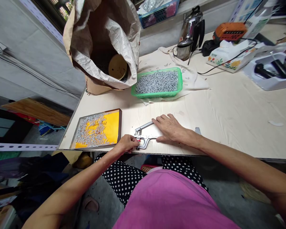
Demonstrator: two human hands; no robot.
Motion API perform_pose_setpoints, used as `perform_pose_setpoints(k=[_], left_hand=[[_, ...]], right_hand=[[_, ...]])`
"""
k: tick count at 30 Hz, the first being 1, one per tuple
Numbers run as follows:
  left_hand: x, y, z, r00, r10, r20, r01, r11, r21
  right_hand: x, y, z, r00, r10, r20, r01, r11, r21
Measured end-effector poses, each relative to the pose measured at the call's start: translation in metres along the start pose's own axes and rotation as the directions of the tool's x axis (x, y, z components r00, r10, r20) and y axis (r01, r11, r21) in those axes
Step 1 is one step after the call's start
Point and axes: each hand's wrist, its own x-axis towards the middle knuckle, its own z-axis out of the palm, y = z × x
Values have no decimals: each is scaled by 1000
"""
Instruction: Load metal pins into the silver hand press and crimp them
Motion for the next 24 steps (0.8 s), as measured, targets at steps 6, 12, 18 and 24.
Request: perform_pose_setpoints(k=[6, 12, 18, 24], left_hand=[[-27, 9, 7, 935, 256, -244, -154, 915, 372], [-10, 35, 26, 640, 766, -59, -511, 482, 712], [17, 56, 27, 629, 767, 128, -566, 339, 751], [14, 66, 30, 690, 719, 82, -487, 377, 788]], right_hand=[[-6, -11, -7, 1000, -1, -2, 1, 1000, -13], [-10, -13, -7, 1000, -7, -19, 7, 1000, 25], [-15, -7, -11, 995, 91, 41, -92, 995, 25], [-12, -2, -4, 999, 47, 12, -47, 998, -30]])
